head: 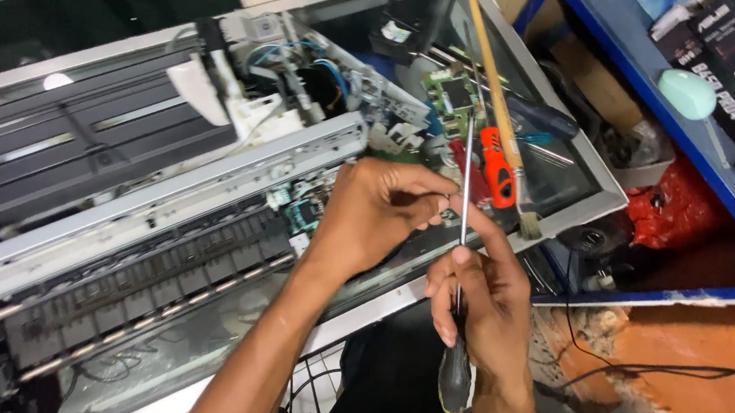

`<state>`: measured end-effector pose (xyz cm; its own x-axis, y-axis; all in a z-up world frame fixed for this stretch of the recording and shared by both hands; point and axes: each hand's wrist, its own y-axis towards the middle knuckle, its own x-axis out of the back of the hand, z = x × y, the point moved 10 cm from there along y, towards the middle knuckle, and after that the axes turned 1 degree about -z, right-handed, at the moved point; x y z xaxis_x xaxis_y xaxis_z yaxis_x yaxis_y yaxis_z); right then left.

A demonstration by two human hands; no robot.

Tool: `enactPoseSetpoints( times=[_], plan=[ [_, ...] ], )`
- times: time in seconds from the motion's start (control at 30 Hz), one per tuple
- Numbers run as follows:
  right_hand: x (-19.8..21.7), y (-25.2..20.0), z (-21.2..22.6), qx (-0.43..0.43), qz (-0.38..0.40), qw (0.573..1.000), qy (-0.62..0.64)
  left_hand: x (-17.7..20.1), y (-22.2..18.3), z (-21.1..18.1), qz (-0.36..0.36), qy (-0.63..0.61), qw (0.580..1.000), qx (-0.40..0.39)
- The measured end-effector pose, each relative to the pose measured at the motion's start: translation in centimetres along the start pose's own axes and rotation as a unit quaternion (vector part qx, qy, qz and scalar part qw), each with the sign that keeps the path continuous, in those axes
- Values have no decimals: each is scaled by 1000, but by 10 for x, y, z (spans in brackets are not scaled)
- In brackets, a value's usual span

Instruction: Using a screwdriver to remove screws from the internal chassis of a printer for disassembly.

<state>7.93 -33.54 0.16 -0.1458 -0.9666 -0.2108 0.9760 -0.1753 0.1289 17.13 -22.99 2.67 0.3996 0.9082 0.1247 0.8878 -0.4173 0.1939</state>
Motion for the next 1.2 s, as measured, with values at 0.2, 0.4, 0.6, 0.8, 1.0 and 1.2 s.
enactPoseSetpoints(
  times=[0.2,0.4,0.6,0.8,1.0,1.2],
  plan=[
    [-44,-36,2,-14,36,999,-5,39,-62,-1,-77,-75,994,-1],
    [-103,-76,-19,-40,93,994,27,100,-139,-3,-204,-216,955,-9],
    [-161,-117,-47,-81,182,979,32,158,-216,-3,-328,-275,904,-6],
    [-195,-143,-61,-124,242,962,4,184,-262,35,-396,-457,796,0],
    [-203,-155,-70,-163,256,952,-31,187,-274,59,-412,-548,728,16],
    [-199,-156,-76,-191,248,948,-52,180,-268,72,-378,-609,697,18]
  ],
)
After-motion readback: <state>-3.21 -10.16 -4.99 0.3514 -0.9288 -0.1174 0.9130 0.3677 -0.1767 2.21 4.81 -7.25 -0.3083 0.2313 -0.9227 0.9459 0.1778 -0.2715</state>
